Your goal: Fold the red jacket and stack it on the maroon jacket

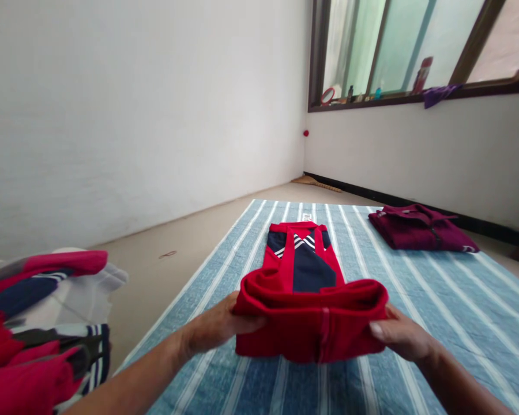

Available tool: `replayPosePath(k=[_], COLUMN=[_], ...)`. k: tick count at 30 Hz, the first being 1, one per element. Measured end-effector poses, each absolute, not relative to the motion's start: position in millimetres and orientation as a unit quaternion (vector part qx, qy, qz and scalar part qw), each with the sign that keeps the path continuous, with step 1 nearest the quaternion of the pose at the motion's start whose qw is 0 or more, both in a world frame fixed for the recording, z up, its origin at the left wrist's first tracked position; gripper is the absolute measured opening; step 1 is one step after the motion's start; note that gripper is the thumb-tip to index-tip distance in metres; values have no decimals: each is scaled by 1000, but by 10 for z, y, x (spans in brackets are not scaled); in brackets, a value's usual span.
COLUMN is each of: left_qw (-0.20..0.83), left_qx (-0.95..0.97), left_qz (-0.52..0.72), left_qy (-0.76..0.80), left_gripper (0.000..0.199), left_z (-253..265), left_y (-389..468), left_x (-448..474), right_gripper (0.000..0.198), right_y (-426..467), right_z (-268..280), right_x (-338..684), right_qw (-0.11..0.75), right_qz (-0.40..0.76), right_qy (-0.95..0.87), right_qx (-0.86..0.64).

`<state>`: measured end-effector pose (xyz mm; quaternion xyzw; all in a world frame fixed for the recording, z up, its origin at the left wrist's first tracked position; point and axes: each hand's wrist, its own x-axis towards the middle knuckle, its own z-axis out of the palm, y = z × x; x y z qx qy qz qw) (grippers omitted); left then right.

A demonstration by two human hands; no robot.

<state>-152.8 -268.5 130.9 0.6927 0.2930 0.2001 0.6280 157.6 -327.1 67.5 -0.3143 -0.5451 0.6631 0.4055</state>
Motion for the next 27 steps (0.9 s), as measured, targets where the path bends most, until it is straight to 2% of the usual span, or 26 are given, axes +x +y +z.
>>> replayPosePath(k=[4, 13, 18, 23, 27], left_qw=[739, 813, 817, 778, 772], left_qx=[540, 338, 350, 409, 378], left_qz=[248, 273, 258, 288, 309], left_qy=[317, 387, 379, 380, 406], left_gripper=[47, 51, 47, 55, 57], left_z=[1242, 754, 595, 712, 690], left_y=[-2248, -1638, -1817, -1961, -1961], left_x=[-1375, -1189, -1227, -1216, -1202], right_gripper=[58, 40, 42, 42, 39], right_y=[-2827, -2237, -2261, -2209, -2094], right_z=[641, 345, 305, 385, 305], right_x=[1580, 1527, 1505, 1528, 1562], right_qw=[461, 495, 488, 458, 445], right_qz=[730, 780, 789, 801, 810], right_qy=[-403, -129, -99, -101, -148], right_qx=[-304, -359, -360, -373, -354])
